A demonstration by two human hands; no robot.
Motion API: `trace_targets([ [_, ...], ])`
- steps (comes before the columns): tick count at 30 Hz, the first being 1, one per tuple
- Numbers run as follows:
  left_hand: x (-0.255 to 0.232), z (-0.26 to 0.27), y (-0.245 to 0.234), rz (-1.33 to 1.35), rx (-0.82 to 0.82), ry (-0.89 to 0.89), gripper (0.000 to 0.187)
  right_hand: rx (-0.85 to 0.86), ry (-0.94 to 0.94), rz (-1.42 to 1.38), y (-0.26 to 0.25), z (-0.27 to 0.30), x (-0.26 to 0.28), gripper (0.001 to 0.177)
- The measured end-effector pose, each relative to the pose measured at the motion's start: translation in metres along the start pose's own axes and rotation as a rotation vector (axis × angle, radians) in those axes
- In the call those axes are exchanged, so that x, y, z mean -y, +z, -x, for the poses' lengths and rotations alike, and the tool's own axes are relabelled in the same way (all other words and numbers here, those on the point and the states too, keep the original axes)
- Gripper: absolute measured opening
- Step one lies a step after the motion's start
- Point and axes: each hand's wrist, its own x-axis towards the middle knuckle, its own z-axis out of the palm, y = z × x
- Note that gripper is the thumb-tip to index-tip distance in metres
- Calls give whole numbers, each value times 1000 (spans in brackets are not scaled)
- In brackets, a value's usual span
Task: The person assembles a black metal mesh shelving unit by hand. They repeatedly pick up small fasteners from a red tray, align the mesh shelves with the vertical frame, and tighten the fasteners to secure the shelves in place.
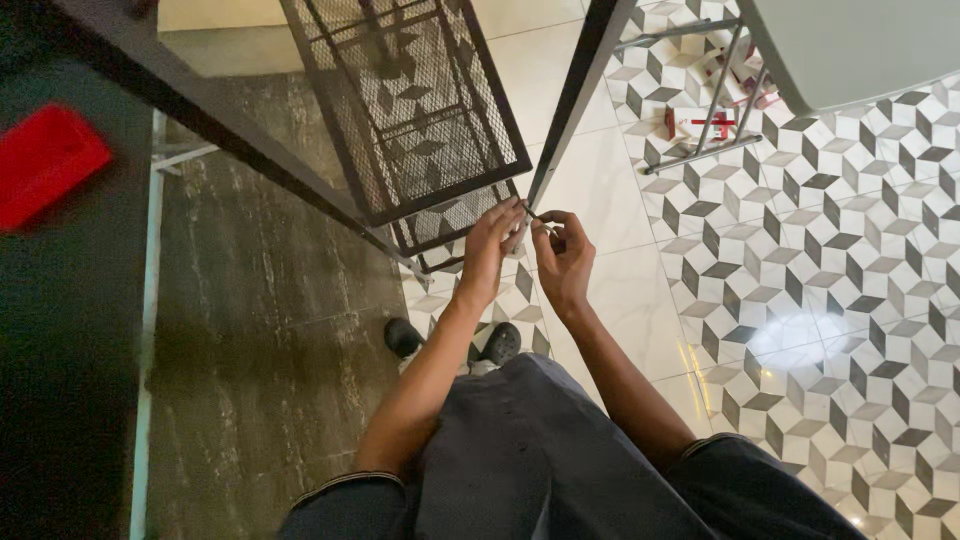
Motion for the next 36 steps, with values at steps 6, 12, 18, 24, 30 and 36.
trace_targets([
  [6,-2,9,-15,-13,-7,41,35,34,-6,60,14,10,-4,16],
  [12,-14,40,-53,-93,-16,63,27,131,111,48,36,39,4,17],
  [18,-19,86,-113,-381,-82,70,21,174,128,116,72,92,2,19],
  [24,-36,132,-187,-361,-52,74,26,198,130,102,126,145,6,20],
  [30,-70,173,-264,-473,-143,129,25,292,101,264,197,184,18,24],
  [36,-117,214,-328,-361,-242,225,26,412,21,254,267,219,34,27],
])
